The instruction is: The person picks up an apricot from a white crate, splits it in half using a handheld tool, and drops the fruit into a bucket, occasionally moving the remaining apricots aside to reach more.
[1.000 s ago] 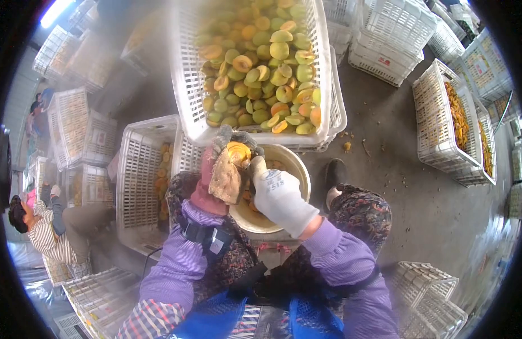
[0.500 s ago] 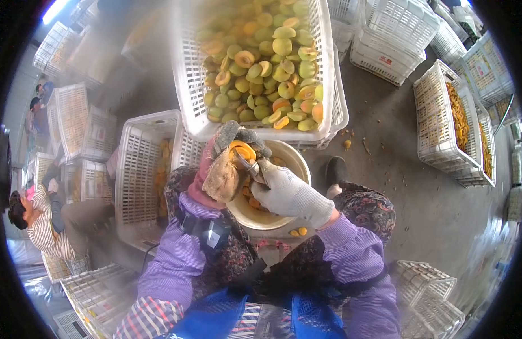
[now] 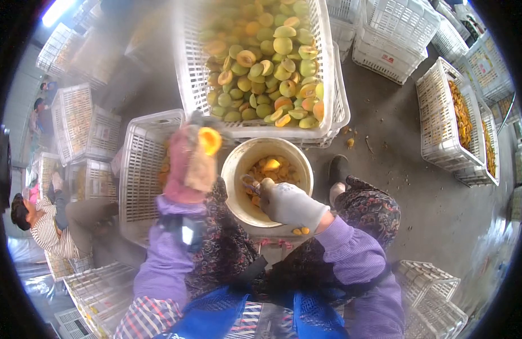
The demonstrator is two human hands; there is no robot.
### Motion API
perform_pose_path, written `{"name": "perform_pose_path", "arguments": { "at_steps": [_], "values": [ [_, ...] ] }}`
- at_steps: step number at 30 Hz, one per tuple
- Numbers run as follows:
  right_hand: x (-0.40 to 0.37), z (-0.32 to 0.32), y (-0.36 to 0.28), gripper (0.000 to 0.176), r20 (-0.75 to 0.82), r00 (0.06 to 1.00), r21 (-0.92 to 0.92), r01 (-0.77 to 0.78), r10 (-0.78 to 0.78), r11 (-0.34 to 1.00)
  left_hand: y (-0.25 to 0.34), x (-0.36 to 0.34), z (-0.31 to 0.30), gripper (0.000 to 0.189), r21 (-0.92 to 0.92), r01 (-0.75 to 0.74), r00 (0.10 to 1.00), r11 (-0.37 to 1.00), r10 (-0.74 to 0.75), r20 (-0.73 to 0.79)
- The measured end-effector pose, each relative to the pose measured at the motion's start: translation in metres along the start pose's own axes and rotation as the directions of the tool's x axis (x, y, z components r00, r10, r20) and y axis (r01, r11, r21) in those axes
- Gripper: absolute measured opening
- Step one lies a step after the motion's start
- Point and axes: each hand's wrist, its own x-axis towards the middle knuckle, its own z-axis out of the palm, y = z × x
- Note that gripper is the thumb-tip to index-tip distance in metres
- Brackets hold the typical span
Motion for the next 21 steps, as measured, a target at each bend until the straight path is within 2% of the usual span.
{"name": "perform_pose_path", "arguments": {
  "at_steps": [2, 3, 4, 6, 7, 8, 9, 12, 14, 16, 19, 21],
  "values": [
    [-0.001, -0.018, -0.026, 0.019, 0.162, 0.946, -0.197, -0.248, 0.281, 0.949, 0.047, -0.012, -0.018, 0.035, 0.098, -0.07, 0.995, 0.993, 0.077, -0.068],
    [-0.001, -0.018, -0.026, 0.021, 0.208, 0.926, -0.341, -0.234, 0.316, 0.91, 0.062, -0.015, -0.037, 0.036, 0.194, -0.097, 0.987, 0.976, 0.119, -0.108],
    [-0.002, -0.017, -0.025, 0.022, 0.21, 0.935, -0.363, -0.198, 0.287, 0.91, 0.054, -0.009, -0.085, 0.035, 0.401, -0.139, 0.964, 0.905, 0.216, -0.153],
    [-0.005, -0.017, -0.022, 0.022, 0.213, 0.95, -0.407, -0.125, 0.227, 0.905, 0.094, -0.005, -0.114, 0.037, 0.722, 0.122, 0.981, 0.681, 0.026, -0.191],
    [-0.005, -0.017, -0.024, 0.022, 0.165, 0.97, -0.386, -0.104, 0.18, 0.917, 0.096, -0.003, -0.115, 0.038, 0.916, 0.001, 0.984, 0.401, 0.161, -0.072],
    [-0.007, -0.019, -0.027, 0.021, 0.116, 0.984, -0.369, -0.082, 0.133, 0.926, 0.096, 0.0, -0.115, 0.039, 0.993, -0.101, 0.965, 0.066, 0.248, 0.082],
    [-0.007, -0.023, -0.029, 0.02, 0.068, 0.994, -0.354, -0.059, 0.089, 0.933, 0.095, 0.003, -0.114, 0.04, 0.945, -0.172, 0.928, -0.279, 0.275, 0.25],
    [-0.004, -0.032, -0.033, 0.018, 0.003, 0.992, -0.385, -0.115, 0.125, 0.916, 0.074, 0.03, -0.063, 0.045, 0.951, -0.294, 0.948, 0.099, 0.155, 0.277],
    [-0.006, -0.036, -0.029, 0.016, -0.044, 0.993, -0.378, -0.118, 0.109, 0.918, 0.041, 0.066, -0.042, 0.048, 0.94, -0.33, 0.942, 0.083, 0.09, 0.323],
    [-0.008, -0.041, -0.028, 0.015, -0.097, 0.991, -0.381, -0.121, 0.091, 0.917, 0.036, 0.092, 0.002, 0.051, 0.991, -0.048, 0.984, 0.128, -0.167, 0.07],
    [-0.015, -0.043, -0.026, 0.013, -0.198, 0.979, -0.408, -0.12, 0.04, 0.905, -0.005, 0.144, -0.006, 0.051, 0.999, -0.05, 0.975, -0.011, -0.216, 0.046],
    [-0.015, -0.047, -0.027, 0.012, -0.211, 0.976, -0.407, -0.129, 0.044, 0.904, -0.026, 0.15, -0.004, 0.052, 0.988, -0.045, 0.99, -0.149, -0.138, 0.024]
  ]
}}
